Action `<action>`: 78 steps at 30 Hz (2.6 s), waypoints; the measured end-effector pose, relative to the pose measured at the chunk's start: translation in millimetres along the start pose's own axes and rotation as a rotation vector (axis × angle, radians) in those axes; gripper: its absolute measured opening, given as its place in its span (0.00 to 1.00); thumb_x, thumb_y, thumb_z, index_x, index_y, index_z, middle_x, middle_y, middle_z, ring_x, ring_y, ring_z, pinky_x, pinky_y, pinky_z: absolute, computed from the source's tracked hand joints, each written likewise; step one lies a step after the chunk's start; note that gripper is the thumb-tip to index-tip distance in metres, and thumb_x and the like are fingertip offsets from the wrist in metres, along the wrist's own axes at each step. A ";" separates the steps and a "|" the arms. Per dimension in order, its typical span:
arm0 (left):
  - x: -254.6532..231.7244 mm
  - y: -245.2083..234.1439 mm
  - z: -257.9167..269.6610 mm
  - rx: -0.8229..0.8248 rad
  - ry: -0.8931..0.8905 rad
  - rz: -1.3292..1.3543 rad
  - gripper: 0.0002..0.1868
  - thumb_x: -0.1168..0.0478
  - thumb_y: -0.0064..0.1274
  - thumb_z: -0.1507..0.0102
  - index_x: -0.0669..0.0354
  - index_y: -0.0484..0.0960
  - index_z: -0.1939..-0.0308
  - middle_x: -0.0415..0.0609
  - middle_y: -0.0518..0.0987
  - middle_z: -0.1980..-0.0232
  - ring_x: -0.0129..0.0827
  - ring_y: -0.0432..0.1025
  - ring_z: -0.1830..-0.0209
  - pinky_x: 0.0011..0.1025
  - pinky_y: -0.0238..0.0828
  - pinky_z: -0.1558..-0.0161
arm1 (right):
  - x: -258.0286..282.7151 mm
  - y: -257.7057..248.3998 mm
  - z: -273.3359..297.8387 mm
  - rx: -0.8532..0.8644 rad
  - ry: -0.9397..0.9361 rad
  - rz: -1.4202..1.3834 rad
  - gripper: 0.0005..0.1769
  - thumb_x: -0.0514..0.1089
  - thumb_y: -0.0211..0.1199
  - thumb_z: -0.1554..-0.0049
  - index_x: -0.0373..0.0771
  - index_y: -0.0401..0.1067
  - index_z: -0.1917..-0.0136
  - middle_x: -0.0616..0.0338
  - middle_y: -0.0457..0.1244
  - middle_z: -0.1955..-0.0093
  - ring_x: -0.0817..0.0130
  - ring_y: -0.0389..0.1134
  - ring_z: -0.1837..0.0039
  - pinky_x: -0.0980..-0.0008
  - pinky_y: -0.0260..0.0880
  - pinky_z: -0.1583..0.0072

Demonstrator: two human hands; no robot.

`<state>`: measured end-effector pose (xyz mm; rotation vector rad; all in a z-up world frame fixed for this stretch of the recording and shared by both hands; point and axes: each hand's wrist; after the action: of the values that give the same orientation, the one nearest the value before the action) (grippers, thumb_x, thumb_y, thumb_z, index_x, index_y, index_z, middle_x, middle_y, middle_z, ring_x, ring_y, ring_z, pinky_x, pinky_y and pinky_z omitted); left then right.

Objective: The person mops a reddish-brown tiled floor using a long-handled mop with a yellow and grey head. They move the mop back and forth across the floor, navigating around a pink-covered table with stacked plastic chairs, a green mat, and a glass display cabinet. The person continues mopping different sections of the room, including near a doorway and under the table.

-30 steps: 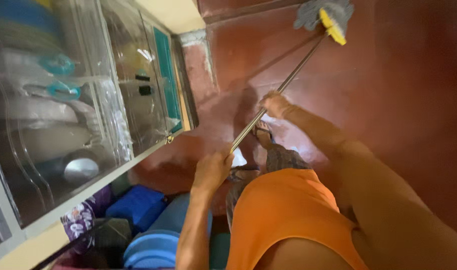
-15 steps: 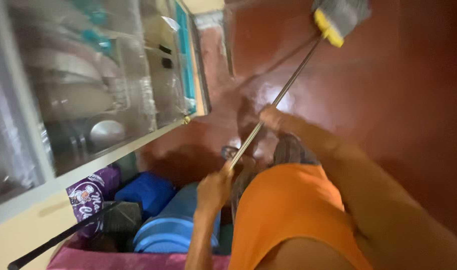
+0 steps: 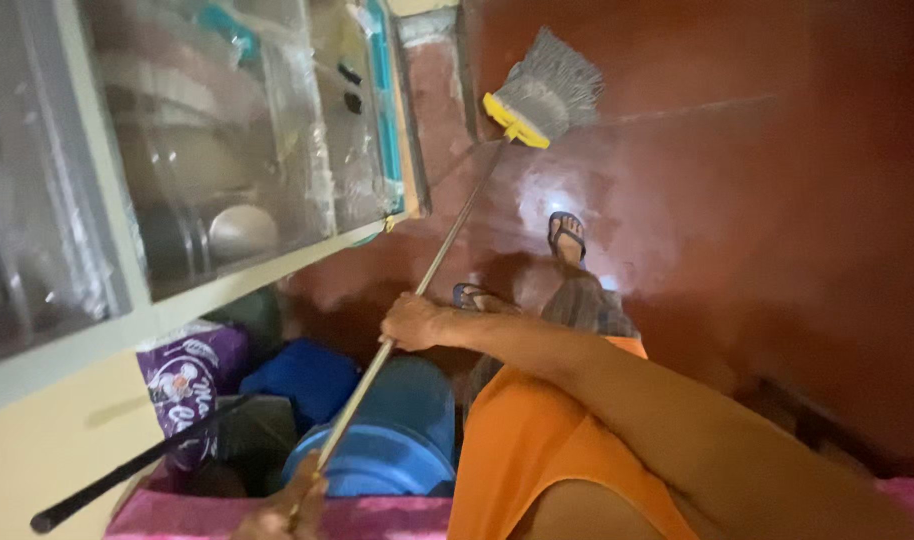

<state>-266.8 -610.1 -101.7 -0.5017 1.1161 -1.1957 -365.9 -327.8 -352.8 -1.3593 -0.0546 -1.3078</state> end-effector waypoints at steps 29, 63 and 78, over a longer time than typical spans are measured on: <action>-361.1 156.2 -275.6 0.277 0.590 -0.309 0.24 0.48 0.46 0.32 0.50 0.77 0.34 0.60 0.81 0.73 0.57 0.77 0.72 0.55 0.72 0.69 | -385.1 -54.4 306.2 -0.425 0.466 0.240 0.14 0.44 0.64 0.49 0.52 0.82 0.50 0.57 0.70 0.54 0.56 0.70 0.43 0.52 0.65 0.37; -216.6 137.0 -9.2 -0.181 -0.115 0.187 0.15 0.55 0.54 0.33 0.52 0.85 0.45 0.62 0.81 0.70 0.53 0.79 0.74 0.46 0.74 0.71 | -129.6 -44.3 118.8 0.511 0.413 -0.048 0.11 0.47 0.59 0.39 0.44 0.79 0.47 0.58 0.70 0.51 0.65 0.72 0.46 0.62 0.73 0.40; -266.5 163.1 10.1 -0.097 -0.359 0.182 0.18 0.50 0.52 0.34 0.41 0.83 0.41 0.60 0.83 0.69 0.55 0.79 0.70 0.49 0.74 0.68 | -185.0 -12.7 139.7 0.569 -0.003 0.246 0.13 0.43 0.63 0.49 0.43 0.81 0.51 0.50 0.72 0.57 0.57 0.75 0.53 0.55 0.79 0.51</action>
<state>-169.5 -313.5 -119.6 -0.6464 0.8910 -0.8556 -355.4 -107.7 -426.1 -0.8498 -0.2368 -0.9813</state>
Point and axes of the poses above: each hand's wrist, its own z-axis away from the middle knuckle, its own y-axis out of the palm, x = y × z
